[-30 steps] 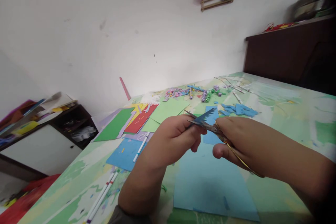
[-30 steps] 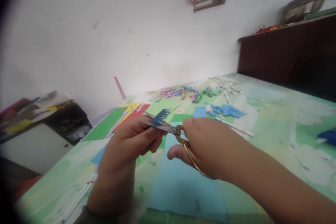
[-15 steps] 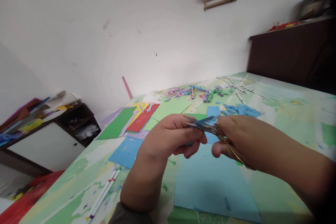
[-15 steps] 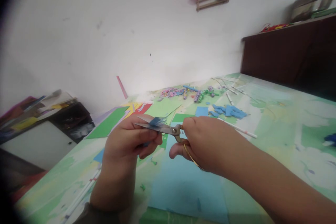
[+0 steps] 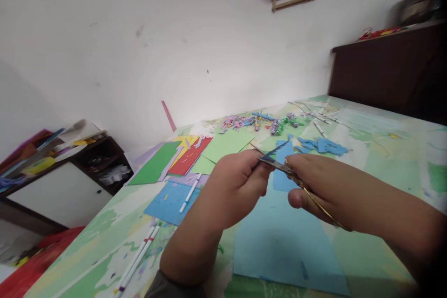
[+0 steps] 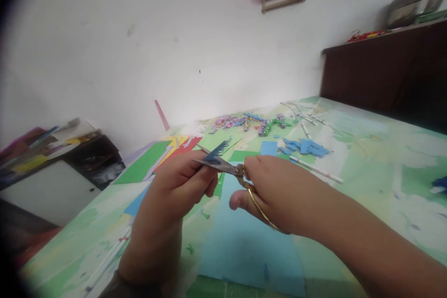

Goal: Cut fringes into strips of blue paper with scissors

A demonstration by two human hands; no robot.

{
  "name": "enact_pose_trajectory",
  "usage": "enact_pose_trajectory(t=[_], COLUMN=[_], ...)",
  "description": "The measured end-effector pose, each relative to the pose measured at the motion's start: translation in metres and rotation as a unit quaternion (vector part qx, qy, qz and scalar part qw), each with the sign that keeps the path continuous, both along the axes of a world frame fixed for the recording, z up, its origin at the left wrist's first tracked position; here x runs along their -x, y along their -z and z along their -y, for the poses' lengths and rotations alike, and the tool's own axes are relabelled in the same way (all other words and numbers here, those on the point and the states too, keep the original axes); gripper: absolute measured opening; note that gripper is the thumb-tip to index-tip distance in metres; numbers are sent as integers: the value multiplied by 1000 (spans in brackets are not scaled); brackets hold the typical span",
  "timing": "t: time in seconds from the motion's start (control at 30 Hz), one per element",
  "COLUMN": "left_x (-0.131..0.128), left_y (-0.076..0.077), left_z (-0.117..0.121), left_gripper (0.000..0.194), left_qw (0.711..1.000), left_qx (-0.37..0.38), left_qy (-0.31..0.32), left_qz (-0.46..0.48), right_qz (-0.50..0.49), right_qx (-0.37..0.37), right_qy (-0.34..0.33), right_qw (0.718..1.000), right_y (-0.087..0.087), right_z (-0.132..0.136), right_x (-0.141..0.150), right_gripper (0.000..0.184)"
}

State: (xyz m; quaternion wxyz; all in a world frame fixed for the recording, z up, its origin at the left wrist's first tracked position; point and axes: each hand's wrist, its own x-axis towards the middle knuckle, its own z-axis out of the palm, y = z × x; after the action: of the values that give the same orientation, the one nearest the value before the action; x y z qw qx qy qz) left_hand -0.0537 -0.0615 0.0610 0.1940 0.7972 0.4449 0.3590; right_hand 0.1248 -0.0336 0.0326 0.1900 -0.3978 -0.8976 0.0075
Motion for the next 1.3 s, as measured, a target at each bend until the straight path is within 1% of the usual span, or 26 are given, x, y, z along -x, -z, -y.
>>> enact_pose_trajectory(t=[0.07,0.17,0.23,0.33,0.4,0.53,0.67,0.8,0.97,1.07,1.17,1.3], left_x=[1,3,3,1,-1,-3,0,5,12,15,18,20], left_y=[0,0,0,1,2,2,3,2,3,5,6,5], left_z=[1,1,1,1,2,4,4,1,-7,-12,-15,-16], left_gripper=[27,26,25,25,25,23,16,12,12,14,15,13], left_qw=[1000,999,998,998,998,994,980,956,917,894,881,877], left_qx=[10,50,63,53,48,70,122,199,271,301,317,335], left_qy=[-1,0,0,-13,-22,-17,-7,37,143,188,202,193], left_qz=[2,18,19,24,37,87,158,210,254,275,288,284], right_qz=[8,17,16,16,21,32,42,51,59,61,58,44], right_qx=[20,55,63,56,62,79,82,43,-6,-19,-5,26], right_qy=[2,-3,-11,-13,-1,29,39,37,27,30,35,44], right_qw=[1000,998,998,998,998,996,995,997,998,998,998,998], right_y=[-1,-2,-2,-3,-4,-8,-9,-7,-2,0,0,1], right_z=[0,0,0,-1,0,1,2,1,-3,-5,-5,-9], right_x=[1,1,1,2,3,7,10,10,10,8,7,8], right_gripper=[34,32,33,33,31,34,36,36,38,40,40,40])
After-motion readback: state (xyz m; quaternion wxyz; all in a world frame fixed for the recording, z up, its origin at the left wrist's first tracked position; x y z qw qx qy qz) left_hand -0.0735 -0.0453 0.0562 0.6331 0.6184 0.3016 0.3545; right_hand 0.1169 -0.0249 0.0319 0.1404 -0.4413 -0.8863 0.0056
